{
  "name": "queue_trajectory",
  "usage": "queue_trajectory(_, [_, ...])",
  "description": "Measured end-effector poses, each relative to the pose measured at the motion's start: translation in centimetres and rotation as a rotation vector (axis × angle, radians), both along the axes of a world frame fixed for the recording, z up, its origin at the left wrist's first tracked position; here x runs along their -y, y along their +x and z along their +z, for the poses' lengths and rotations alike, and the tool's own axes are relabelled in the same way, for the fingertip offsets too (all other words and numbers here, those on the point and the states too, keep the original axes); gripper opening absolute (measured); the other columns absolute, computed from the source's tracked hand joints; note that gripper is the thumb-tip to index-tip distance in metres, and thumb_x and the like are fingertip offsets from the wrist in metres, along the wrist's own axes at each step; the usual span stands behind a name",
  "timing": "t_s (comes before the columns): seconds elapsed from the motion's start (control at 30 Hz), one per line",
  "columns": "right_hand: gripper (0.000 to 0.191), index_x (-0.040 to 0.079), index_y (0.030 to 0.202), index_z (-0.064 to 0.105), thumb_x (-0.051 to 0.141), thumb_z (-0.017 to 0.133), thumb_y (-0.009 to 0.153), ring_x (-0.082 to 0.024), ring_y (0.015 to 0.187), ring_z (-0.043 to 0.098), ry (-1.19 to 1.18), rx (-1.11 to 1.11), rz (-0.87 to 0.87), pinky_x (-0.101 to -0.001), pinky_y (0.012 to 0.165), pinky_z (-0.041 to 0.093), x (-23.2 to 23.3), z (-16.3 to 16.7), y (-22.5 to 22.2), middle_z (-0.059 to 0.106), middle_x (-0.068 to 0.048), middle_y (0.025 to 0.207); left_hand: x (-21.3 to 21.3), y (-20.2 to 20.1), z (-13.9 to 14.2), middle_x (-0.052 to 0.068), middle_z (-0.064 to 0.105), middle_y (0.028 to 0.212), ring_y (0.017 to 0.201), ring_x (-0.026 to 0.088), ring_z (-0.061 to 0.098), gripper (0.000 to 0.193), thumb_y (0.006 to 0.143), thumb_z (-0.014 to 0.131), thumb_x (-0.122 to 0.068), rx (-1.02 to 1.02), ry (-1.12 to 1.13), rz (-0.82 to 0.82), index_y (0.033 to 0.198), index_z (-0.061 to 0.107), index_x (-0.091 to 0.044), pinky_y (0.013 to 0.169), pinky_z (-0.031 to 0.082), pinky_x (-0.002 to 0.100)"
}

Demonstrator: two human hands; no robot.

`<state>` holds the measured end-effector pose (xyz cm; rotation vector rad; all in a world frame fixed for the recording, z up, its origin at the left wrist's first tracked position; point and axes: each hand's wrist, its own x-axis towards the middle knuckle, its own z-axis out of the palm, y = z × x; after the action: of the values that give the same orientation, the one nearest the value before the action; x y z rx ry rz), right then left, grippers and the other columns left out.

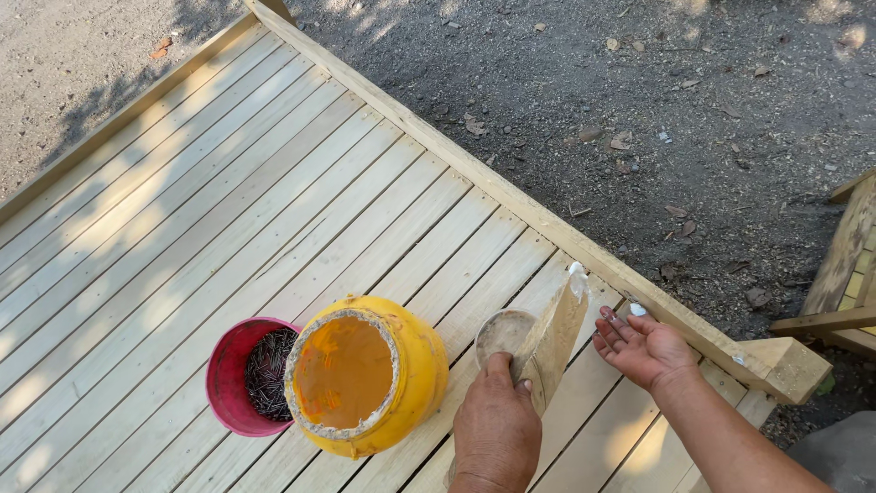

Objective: The person holds a wooden slat in one hand and applies white wood glue with a finger to the edge of a slatted wooden frame, then presses the slat onto the glued edge. They dip the finger into a yellow glue jar to reload and continue gluing along the frame corner.

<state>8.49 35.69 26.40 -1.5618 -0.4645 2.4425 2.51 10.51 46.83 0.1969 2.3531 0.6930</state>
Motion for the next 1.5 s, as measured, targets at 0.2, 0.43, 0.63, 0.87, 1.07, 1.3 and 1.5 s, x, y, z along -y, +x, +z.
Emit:
queue_trajectory(0.2, [0.033, 0.003, 0.135, 0.044, 0.011, 0.038, 0.103, -0.027, 0.126, 0.056, -0.077, -0.09, -0.159, -0.0521, 0.113, 0.04, -0.1, 1.1, -1.1, 0.057, -0.013, 0.14, -0.3, -0.9, 0.7, 0.011, 0.064, 0.123, 0.118, 0.031, 0.062, 0.039, 0.102, 0.051, -0.028, 0.088, -0.076, -0.023, 0.138, 0.047, -0.015, 0.101, 0.049, 0.048])
queue_trajectory(0.43, [0.042, -0.002, 0.136, 0.045, 0.004, 0.043, 0.094, -0.028, 0.134, 0.051, -0.141, -0.194, -0.254, -0.0563, 0.114, 0.035, 0.6, 1.3, -2.8, 0.054, -0.013, 0.144, 0.0, -1.7, 0.8, 0.008, 0.062, 0.128, 0.124, 0.028, 0.059, 0.038, 0.102, 0.05, -0.028, 0.102, -0.108, 0.0, 0.138, 0.046, -0.015, 0.106, 0.046, 0.046])
queue_trajectory(0.63, [0.029, 0.017, 0.118, 0.043, 0.003, 0.044, 0.093, -0.031, 0.137, 0.05, -0.084, -0.159, -0.191, -0.0631, 0.114, 0.033, 1.2, 1.8, -3.7, 0.053, -0.014, 0.144, 0.8, -1.8, -0.1, 0.009, 0.063, 0.127, 0.123, 0.029, 0.059, 0.038, 0.101, 0.052, -0.028, 0.055, -0.086, -0.001, 0.136, 0.048, -0.014, 0.105, 0.047, 0.046])
queue_trajectory(0.87, [0.03, 0.017, 0.12, 0.043, 0.004, 0.044, 0.093, -0.031, 0.135, 0.05, -0.055, -0.157, -0.148, -0.0624, 0.113, 0.034, 0.4, 0.4, -2.2, 0.056, -0.013, 0.14, 0.9, -1.3, -1.1, 0.009, 0.064, 0.126, 0.122, 0.03, 0.06, 0.038, 0.1, 0.054, -0.029, 0.025, -0.081, -0.01, 0.136, 0.049, -0.015, 0.103, 0.047, 0.047])
queue_trajectory(1.07, [0.04, 0.011, 0.133, 0.048, 0.004, 0.042, 0.094, -0.028, 0.133, 0.051, -0.02, -0.123, -0.167, -0.0596, 0.112, 0.036, -0.4, -0.2, 0.6, 0.057, -0.012, 0.138, 0.8, -1.2, -1.2, 0.009, 0.063, 0.127, 0.123, 0.03, 0.059, 0.039, 0.1, 0.054, -0.028, 0.02, -0.076, -0.025, 0.136, 0.048, -0.016, 0.104, 0.047, 0.048])
queue_trajectory(1.3, [0.039, 0.01, 0.133, 0.046, 0.001, 0.042, 0.094, -0.029, 0.134, 0.053, -0.054, -0.13, -0.236, -0.0592, 0.113, 0.036, 0.4, 0.7, 0.1, 0.056, -0.014, 0.138, 0.4, -1.4, -0.3, 0.008, 0.062, 0.129, 0.126, 0.027, 0.058, 0.039, 0.102, 0.05, -0.029, 0.08, -0.115, -0.029, 0.139, 0.047, -0.015, 0.108, 0.045, 0.046])
queue_trajectory(1.5, [0.043, 0.018, 0.131, 0.036, 0.0, 0.044, 0.093, -0.031, 0.131, 0.054, -0.08, -0.169, -0.203, -0.0627, 0.111, 0.037, 0.9, 1.8, -2.7, 0.056, -0.015, 0.138, 0.3, -1.3, -0.2, 0.008, 0.063, 0.128, 0.125, 0.027, 0.059, 0.039, 0.102, 0.051, -0.028, 0.068, -0.106, -0.02, 0.138, 0.047, -0.015, 0.106, 0.046, 0.046])
